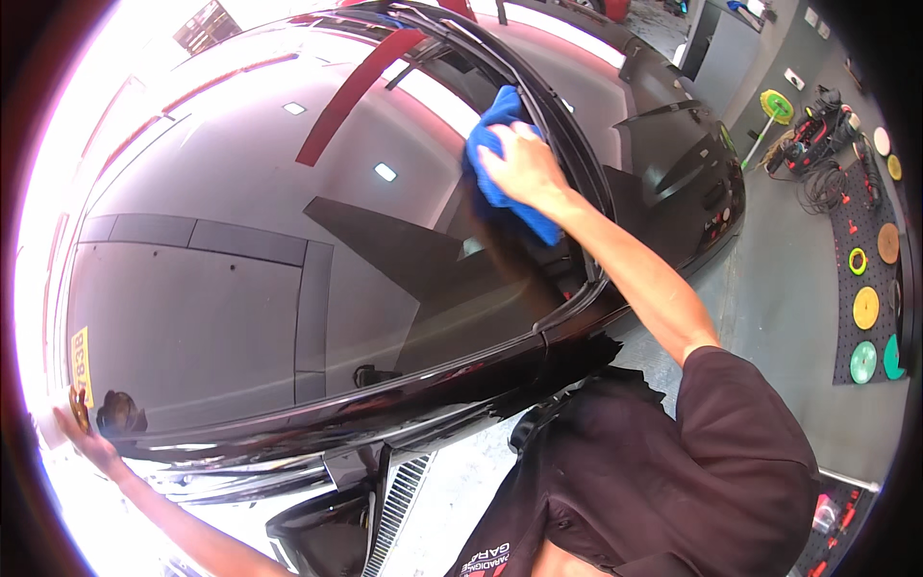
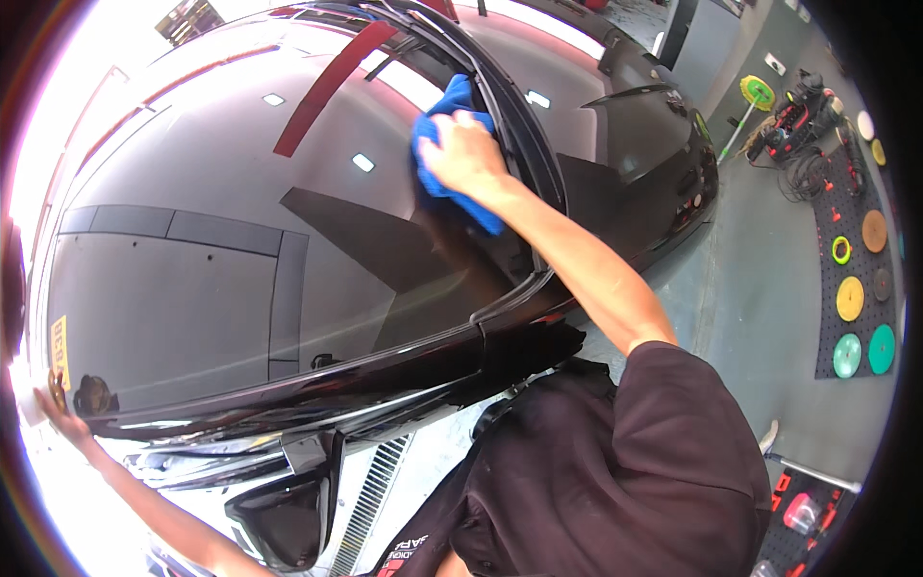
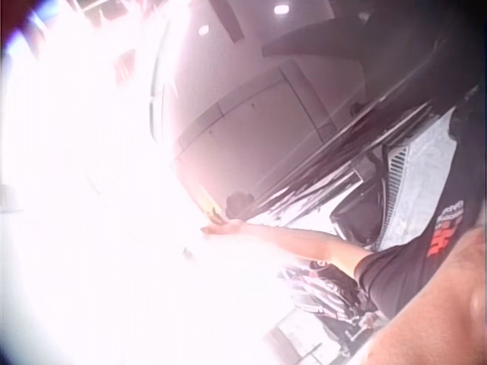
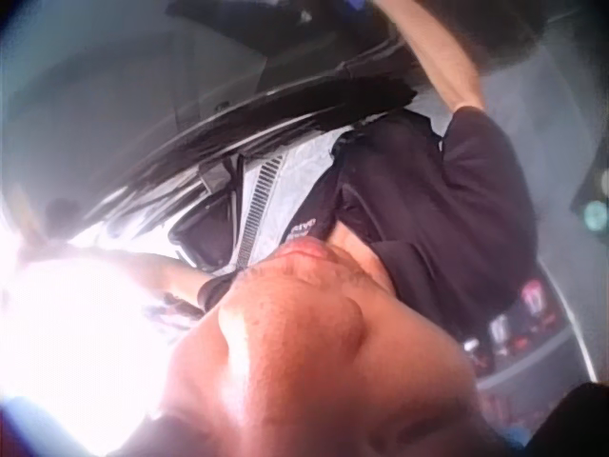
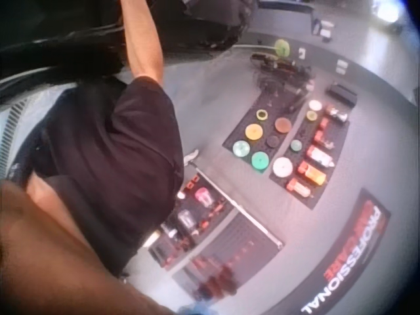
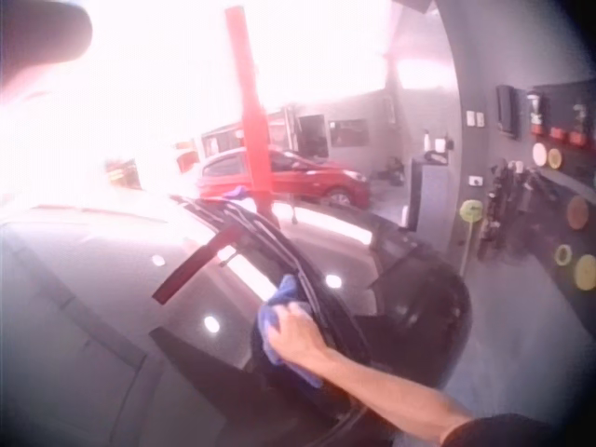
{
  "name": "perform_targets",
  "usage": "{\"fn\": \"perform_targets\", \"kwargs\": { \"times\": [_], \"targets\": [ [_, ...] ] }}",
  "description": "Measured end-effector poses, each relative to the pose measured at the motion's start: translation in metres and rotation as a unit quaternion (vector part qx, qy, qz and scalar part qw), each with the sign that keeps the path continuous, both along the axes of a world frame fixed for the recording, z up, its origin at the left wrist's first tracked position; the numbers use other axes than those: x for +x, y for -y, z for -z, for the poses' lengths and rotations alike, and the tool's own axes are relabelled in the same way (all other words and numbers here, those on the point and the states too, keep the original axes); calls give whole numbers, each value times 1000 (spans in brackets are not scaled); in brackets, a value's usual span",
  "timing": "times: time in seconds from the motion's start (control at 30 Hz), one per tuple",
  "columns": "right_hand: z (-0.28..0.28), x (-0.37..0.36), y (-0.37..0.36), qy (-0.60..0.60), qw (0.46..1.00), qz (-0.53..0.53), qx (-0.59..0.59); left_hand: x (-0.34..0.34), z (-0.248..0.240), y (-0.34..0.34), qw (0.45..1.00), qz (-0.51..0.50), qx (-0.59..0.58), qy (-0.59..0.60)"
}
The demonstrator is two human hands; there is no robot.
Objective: The person sprays a cleaning solution onto the car's windshield and wipes it with a blue microfiber cloth. They repeatedly apply the solution and wipe different sections of the glass, moving around the vehicle to reach various areas.
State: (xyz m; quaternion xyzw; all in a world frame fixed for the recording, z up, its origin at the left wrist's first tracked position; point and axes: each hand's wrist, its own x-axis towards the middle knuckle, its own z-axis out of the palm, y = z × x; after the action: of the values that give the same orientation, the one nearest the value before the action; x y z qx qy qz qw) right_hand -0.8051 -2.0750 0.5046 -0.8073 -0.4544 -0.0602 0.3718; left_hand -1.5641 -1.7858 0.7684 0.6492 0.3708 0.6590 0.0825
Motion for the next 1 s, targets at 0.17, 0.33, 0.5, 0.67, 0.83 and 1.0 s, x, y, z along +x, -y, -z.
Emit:
{"fn": "perform_targets", "kwargs": {
  "times": [0.17, 0.33, 0.5, 0.67, 0.83, 1.0],
  "targets": [
    [-99, -244, -65, 75, 898, -392, 184, -17, -2, -10, 998, 14, -3, 58],
    [-115, -299, -87, 120, 865, -405, 272, -3, -10, -24, 997, 41, -6, 72],
    [-19, -127, -3, 81, 960, -191, 186, -31, -6, -12, 1000, 7, -16, 21],
    [20, -73, 83, 78, 996, -11, 50, -14, -13, -18, 991, 95, -58, 70],
    [-68, -257, -22, 30, 922, -339, 186, -29, 0, -5, 998, 48, -46, 19],
    [-155, -379, -99, 123, 802, -529, 248, -6, -22, -45, 989, 112, -91, 6]
  ]
}}
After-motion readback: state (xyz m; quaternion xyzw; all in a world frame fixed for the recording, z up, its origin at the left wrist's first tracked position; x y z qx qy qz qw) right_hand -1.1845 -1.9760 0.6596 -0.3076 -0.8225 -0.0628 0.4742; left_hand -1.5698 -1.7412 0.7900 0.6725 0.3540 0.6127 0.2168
